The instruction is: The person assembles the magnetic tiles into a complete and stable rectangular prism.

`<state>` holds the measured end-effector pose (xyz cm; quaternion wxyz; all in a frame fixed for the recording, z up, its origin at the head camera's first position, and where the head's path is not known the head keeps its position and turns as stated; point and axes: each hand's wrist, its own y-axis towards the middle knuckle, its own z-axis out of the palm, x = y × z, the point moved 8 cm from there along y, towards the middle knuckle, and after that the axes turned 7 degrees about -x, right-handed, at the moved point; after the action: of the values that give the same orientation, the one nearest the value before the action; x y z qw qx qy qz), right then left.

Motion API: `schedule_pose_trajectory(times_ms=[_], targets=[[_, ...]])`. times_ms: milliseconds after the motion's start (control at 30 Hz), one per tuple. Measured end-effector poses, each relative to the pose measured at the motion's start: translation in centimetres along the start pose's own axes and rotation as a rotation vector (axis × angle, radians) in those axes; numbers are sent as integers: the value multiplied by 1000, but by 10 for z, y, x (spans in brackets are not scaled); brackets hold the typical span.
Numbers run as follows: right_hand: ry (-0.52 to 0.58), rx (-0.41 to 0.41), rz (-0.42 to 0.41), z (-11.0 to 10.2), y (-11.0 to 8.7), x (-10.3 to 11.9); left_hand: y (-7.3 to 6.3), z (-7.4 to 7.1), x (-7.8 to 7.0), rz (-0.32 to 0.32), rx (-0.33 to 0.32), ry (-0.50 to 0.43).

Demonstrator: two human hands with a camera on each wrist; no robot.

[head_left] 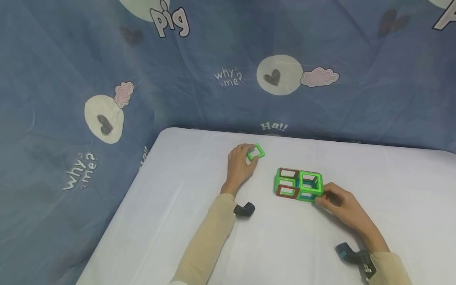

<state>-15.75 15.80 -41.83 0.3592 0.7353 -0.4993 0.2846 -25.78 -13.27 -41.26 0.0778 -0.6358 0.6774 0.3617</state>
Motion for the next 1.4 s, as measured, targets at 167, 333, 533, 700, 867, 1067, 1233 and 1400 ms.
schedule_pose_trajectory(times_ms=[167,333,533,700,867,1067,1233,1400], targets=[[16,-4,-5,1,-1,-3,-1,-1,-3,4,-11,-71],[39,-9,-30,1,-1,1,-4,-2,-7,21,-8,-216],[19,-18,-40,1,-1,-2,-9,-2,-21,112,-7,-389],[12,-17,-44,2,-1,-2,-13,-1,-32,203,-4,-450],[34,-16,-41,1,-1,2,-15,-2,-40,268,-12,-486],[42,-21,-31,1,-1,-1,-18,-2,-46,313,-6,-515],[30,-17,-28,1,0,-1,-22,-2,-54,385,10,-544],[26,-19,-36,1,-1,0,-24,-5,-59,407,13,-570]])
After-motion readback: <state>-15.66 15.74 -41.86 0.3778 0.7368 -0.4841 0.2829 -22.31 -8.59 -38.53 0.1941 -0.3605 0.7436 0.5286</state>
